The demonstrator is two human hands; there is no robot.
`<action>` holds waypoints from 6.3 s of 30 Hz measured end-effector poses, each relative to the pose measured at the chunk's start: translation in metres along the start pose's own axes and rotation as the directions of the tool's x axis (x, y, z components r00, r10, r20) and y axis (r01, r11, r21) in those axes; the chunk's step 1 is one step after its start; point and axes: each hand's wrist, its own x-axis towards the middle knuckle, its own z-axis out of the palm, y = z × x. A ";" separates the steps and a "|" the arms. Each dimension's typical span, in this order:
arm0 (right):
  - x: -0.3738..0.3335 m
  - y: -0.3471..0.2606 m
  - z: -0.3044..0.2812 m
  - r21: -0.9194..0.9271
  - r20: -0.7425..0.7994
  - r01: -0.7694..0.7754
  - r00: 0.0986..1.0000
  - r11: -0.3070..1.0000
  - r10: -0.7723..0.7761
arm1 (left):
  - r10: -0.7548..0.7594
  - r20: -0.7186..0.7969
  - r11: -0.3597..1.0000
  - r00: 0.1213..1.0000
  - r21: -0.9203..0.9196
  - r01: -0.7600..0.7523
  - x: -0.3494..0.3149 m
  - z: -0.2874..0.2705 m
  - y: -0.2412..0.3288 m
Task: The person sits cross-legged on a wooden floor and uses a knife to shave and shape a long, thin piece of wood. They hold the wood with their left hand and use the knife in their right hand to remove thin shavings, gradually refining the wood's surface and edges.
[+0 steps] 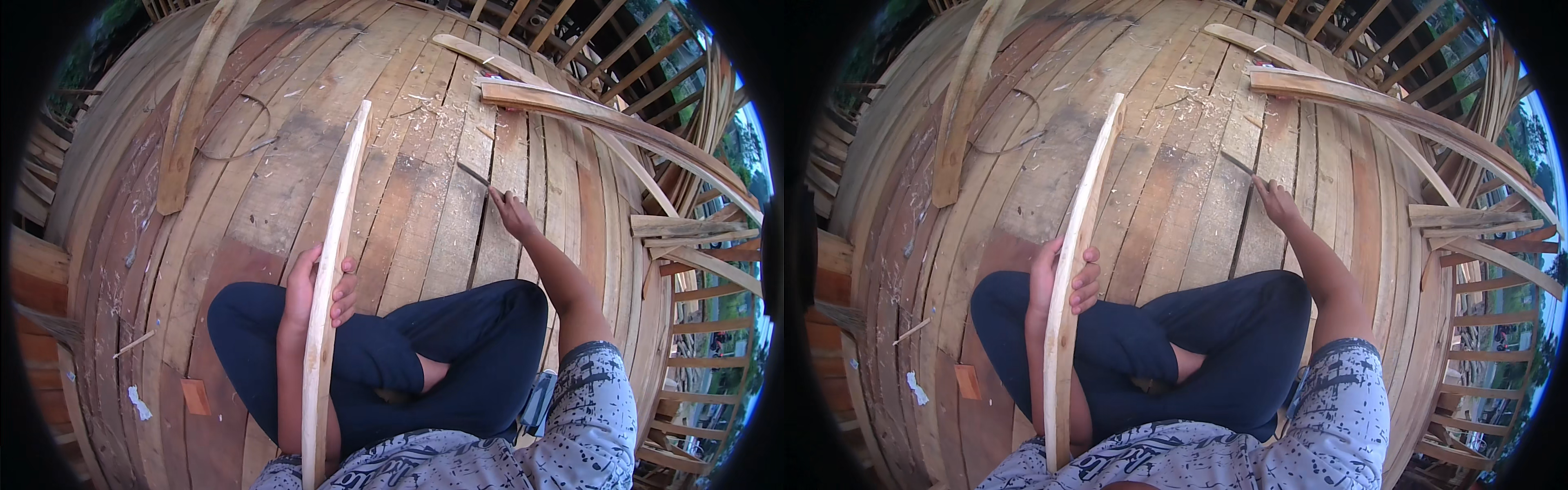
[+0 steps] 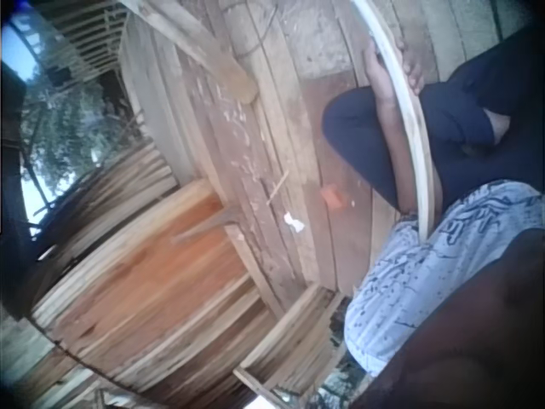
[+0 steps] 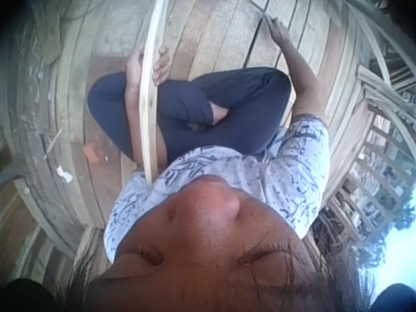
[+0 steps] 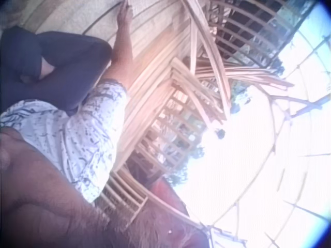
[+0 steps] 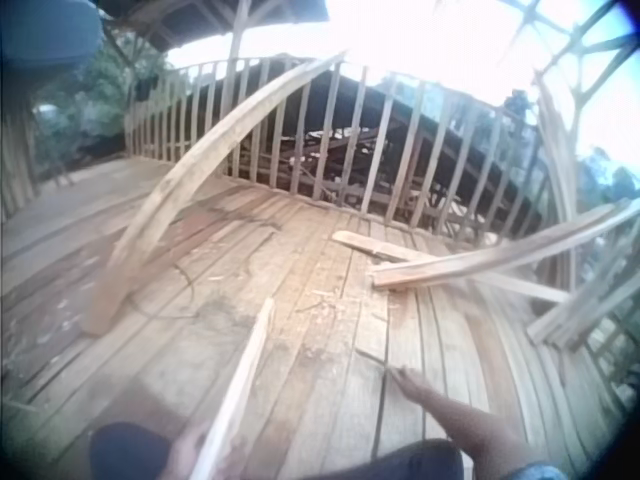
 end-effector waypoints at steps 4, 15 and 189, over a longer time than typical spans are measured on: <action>-0.002 -0.002 -0.005 0.162 -0.079 0.257 0.966 0.953 -0.248 | 0.002 -0.034 1.000 0.999 0.011 -0.002 0.002 -0.003 -0.002; 0.025 0.027 0.013 0.066 -0.049 -0.044 0.998 0.997 0.047 | -0.062 -0.097 0.996 0.993 0.053 0.068 0.023 -0.002 -0.009; 0.097 -0.115 -0.041 0.061 -0.063 0.170 0.984 0.984 -0.166 | -0.085 -0.026 0.988 0.996 0.129 0.088 0.021 -0.001 -0.025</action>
